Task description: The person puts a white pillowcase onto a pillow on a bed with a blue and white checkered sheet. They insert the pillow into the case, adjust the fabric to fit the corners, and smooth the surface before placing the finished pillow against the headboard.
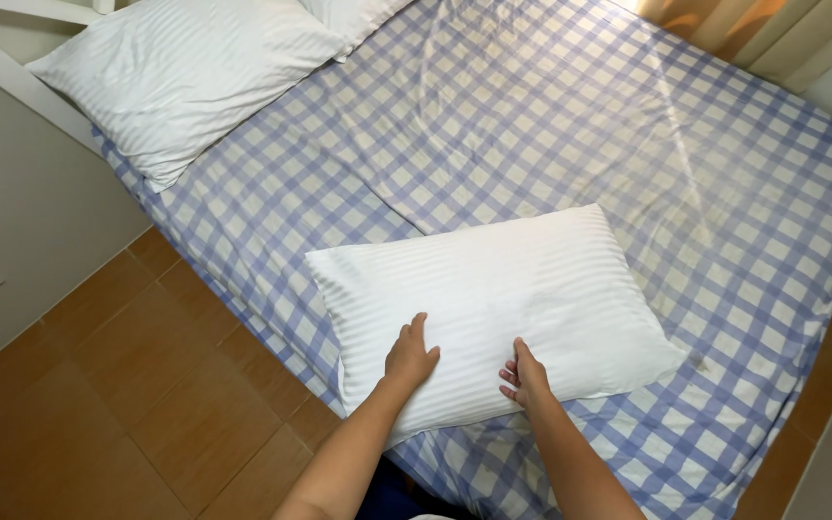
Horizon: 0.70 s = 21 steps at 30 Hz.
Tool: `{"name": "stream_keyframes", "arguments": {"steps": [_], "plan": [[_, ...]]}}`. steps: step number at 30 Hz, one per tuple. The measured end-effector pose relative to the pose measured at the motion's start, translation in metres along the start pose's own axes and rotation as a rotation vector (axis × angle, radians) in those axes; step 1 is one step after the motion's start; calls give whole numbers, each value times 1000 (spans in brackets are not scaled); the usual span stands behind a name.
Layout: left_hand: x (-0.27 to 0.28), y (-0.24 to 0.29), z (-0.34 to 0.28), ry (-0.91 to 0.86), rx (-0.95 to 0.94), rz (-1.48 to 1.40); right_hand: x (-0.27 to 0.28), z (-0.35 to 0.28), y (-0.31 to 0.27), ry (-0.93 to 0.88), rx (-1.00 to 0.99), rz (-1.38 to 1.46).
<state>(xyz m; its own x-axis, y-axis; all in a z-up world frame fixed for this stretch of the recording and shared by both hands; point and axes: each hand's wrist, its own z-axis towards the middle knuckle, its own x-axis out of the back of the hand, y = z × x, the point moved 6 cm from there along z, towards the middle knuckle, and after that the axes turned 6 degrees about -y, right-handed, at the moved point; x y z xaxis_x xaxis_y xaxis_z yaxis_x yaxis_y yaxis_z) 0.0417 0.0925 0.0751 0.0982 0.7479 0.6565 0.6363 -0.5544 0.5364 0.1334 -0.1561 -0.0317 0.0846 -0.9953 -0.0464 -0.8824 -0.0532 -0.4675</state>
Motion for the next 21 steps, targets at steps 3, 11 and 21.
{"name": "stream_keyframes", "arguments": {"steps": [3, 11, 21], "plan": [[7, 14, -11, -30, -44, 97, -1, -1, 0, -17, 24, -6], [-3, 70, 36, 82, -255, 251, -16, 1, -20, -86, 19, -5], [-65, 85, 113, 171, -401, 634, -13, -6, -34, -178, -13, 7]]}}
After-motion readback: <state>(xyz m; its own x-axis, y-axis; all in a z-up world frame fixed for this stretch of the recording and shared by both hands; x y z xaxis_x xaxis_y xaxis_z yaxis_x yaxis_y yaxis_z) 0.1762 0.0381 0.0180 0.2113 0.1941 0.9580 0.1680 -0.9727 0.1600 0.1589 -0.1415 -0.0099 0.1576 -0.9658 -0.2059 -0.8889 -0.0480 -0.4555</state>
